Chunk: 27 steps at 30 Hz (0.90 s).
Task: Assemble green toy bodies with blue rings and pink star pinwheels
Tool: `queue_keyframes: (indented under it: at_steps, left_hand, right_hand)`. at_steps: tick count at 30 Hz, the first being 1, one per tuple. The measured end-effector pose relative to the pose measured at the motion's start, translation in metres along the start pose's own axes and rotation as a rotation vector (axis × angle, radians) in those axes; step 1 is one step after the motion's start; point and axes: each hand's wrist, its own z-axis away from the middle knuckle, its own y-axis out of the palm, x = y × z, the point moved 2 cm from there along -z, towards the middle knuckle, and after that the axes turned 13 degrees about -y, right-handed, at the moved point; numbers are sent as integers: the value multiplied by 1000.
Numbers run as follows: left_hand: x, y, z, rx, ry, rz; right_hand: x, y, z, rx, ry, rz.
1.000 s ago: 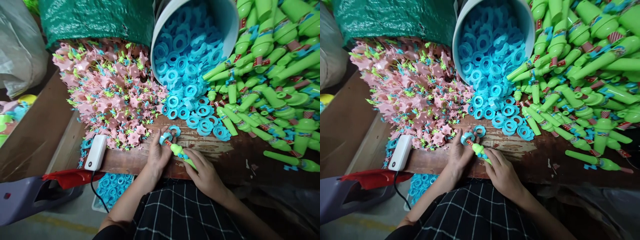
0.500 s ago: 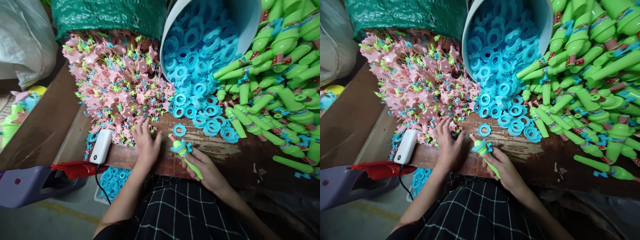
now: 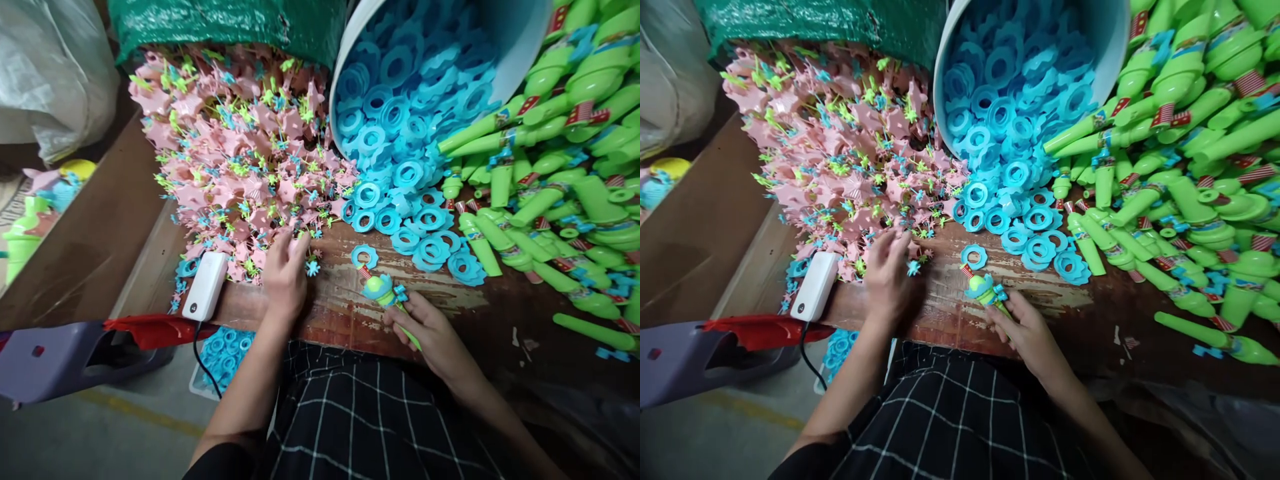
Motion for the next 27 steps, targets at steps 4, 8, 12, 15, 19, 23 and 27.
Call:
queue_keyframes:
  at_steps: [4, 8, 12, 15, 19, 23, 27]
  left_hand:
    - [7, -5, -18, -89, -9, 35]
    - [6, -33, -43, -317, 86, 122]
    - [-3, -40, -53, -232, 125, 71]
    - [-17, -28, -40, -174, 10, 157]
    - [-36, 8, -2, 311, -349, 516]
    - [-46, 39, 38, 618, -708, 775]
    - [-43, 51, 50, 631, -619, 643]
  right_hand:
    - [-3, -10, 3, -40, 12, 37]
    - [-8, -10, 5, -81, 38, -30]
    - [-12, -7, 3, -39, 15, 3]
    - [-14, -11, 1, -21, 11, 56]
    - [-9, -21, 4, -44, -29, 117]
    - [2, -32, 8, 4, -73, 310]
    - [4, -43, 8, -16, -245, 662]
